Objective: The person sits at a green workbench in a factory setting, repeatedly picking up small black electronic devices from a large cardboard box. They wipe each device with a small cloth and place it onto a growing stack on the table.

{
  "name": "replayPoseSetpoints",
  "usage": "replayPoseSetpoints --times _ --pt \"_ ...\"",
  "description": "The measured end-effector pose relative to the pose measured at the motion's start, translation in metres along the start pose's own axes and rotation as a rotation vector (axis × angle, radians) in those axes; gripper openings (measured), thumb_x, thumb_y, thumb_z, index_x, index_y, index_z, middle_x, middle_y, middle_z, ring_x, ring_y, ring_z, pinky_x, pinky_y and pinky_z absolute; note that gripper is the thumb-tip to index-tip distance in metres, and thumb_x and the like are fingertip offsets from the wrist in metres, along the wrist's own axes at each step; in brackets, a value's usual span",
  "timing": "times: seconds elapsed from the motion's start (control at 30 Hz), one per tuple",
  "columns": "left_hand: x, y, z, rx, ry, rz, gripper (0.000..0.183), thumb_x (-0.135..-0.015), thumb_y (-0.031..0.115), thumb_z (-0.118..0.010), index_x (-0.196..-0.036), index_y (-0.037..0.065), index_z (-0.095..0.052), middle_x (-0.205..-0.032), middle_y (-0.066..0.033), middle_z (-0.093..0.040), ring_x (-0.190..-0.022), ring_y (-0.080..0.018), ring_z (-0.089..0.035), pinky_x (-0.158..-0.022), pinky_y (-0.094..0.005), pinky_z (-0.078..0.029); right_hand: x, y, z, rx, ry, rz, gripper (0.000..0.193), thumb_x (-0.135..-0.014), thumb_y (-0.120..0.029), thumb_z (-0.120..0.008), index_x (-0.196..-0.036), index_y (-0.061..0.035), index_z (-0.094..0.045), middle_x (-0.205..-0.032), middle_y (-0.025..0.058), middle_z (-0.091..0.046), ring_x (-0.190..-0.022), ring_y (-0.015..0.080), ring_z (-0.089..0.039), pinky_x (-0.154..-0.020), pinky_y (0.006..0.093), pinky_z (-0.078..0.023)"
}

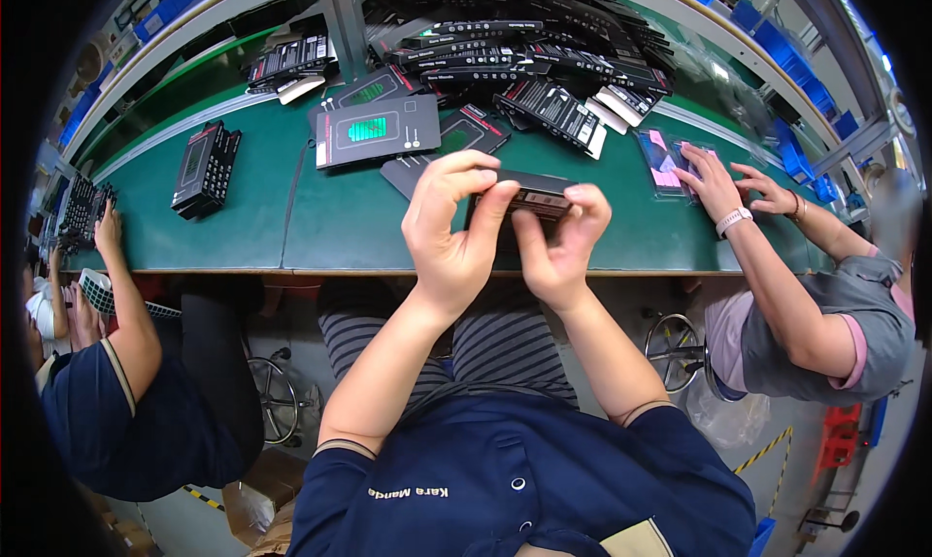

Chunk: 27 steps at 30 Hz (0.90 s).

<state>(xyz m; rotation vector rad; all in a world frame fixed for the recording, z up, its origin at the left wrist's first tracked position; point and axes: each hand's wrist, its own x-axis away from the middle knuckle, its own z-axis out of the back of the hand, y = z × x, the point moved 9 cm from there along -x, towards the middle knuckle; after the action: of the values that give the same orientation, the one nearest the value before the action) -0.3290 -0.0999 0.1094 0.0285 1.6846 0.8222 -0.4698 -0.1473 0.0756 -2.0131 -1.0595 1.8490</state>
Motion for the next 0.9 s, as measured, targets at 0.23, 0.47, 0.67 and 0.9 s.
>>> replayPoseSetpoints --times 0.23,0.47,0.67,0.9 --pt "0.047 -0.021 0.069 0.429 0.020 0.935 0.075 -0.094 0.001 -0.059 -0.157 0.000 -0.018 -0.156 -0.0170 -0.034 -0.142 -0.0227 -0.037 -0.116 -0.0362 -0.029 0.030 -0.051 -0.075 0.335 -0.647 0.296 0.029 -0.076 -0.011 -0.080 -0.073 -0.0073 -0.051 -0.111 0.0134 -0.070 -0.107 0.0337 -0.066 -0.094 0.0490 -0.049" --pt "0.038 -0.061 0.205 -0.680 -0.104 0.823 0.056 -0.091 0.003 -0.066 -0.142 -0.010 -0.045 -0.136 -0.0240 -0.055 -0.122 -0.0282 -0.058 -0.105 -0.0349 -0.043 0.010 0.063 -0.065 1.082 -0.783 -0.117 0.068 -0.092 -0.048 -0.063 -0.142 -0.0030 -0.046 -0.152 0.0210 -0.039 -0.145 0.0422 -0.030 -0.118 0.0569 -0.023" --pt "0.011 -0.026 0.066 -0.958 -0.750 0.203 0.072 -0.073 0.023 -0.083 -0.137 0.007 -0.054 -0.152 -0.0224 -0.039 -0.140 -0.0438 -0.036 -0.116 -0.0524 -0.028 0.031 0.008 -0.047 1.105 -0.753 -0.026 0.067 -0.084 -0.042 -0.073 -0.131 0.0013 -0.054 -0.133 0.0220 -0.055 -0.127 0.0495 -0.047 -0.107 0.0559 -0.042" --pt "0.066 0.005 -0.035 -0.636 -1.089 -0.139 0.069 -0.075 -0.009 -0.057 -0.142 0.010 -0.049 -0.150 -0.0077 -0.048 -0.135 -0.0272 -0.047 -0.112 -0.0466 -0.035 -0.043 0.026 0.107 0.618 -0.811 -0.382 0.035 -0.084 -0.005 -0.063 -0.118 -0.0035 -0.064 -0.130 0.0182 -0.062 -0.130 0.0360 -0.053 -0.109 0.0465 -0.042"
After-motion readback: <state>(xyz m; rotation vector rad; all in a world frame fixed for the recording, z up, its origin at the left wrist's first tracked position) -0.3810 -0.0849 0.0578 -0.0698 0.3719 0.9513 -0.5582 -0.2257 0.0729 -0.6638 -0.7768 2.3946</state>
